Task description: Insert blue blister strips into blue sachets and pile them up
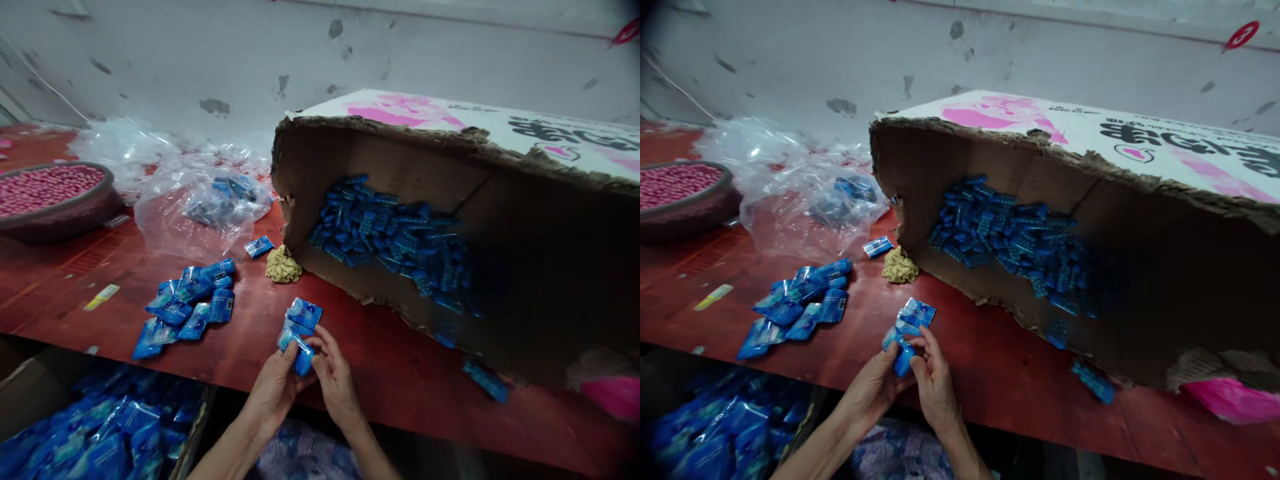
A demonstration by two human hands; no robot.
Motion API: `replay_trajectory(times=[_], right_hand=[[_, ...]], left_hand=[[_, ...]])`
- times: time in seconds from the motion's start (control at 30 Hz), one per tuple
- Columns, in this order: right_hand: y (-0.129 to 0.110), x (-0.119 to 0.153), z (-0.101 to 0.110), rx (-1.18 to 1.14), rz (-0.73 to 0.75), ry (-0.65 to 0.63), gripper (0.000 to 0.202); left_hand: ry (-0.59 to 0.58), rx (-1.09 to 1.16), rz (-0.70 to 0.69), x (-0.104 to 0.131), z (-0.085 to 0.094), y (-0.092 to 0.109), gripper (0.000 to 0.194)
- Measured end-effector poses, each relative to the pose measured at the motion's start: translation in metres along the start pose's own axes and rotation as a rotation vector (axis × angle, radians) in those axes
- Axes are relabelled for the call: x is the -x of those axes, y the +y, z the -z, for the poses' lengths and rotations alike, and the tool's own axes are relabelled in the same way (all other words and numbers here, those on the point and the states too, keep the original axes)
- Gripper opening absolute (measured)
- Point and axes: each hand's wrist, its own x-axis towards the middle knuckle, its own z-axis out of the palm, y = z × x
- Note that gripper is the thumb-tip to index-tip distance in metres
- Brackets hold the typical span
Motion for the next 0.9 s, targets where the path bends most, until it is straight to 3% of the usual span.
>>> replay_trajectory(times=[0.23, 0.4, 0.47, 0.57, 0.67, 0.73, 0.8, 0.9], right_hand=[[-0.003, -0.005, 0.001, -0.096, -0.083, -0.007, 0.034], [-0.003, -0.004, -0.011, 0.028, -0.068, -0.047, 0.033], [-0.003, -0.007, -0.015, 0.166, -0.025, -0.051, 0.036], [-0.005, -0.019, -0.012, 0.518, 0.094, -0.08, 0.036], [-0.004, -0.038, -0.001, 0.944, 0.141, 0.011, 0.032], [-0.002, -0.051, 0.005, 1.169, 0.111, 0.081, 0.029], [0.002, -0.06, 0.007, 1.315, 0.093, 0.117, 0.021], [0.008, -0.068, 0.007, 1.399, 0.124, 0.143, 0.013]], left_hand=[[-0.134, -0.04, 0.086, 0.008, 0.01, 0.014, 0.02], [-0.089, -0.03, 0.01, 0.007, 0.018, 0.01, 0.016], [-0.038, 0.026, -0.038, 0.005, 0.021, 0.015, 0.014], [0.144, 0.172, -0.183, 0.001, 0.03, 0.043, 0.013], [0.261, 0.334, -0.399, 0.0, 0.043, 0.081, 0.04], [0.26, 0.375, -0.428, 0.001, 0.05, 0.095, 0.053], [0.249, 0.357, -0.378, 0.0, 0.053, 0.093, 0.046], [0.216, 0.246, -0.199, -0.004, 0.049, 0.068, 0.025]])
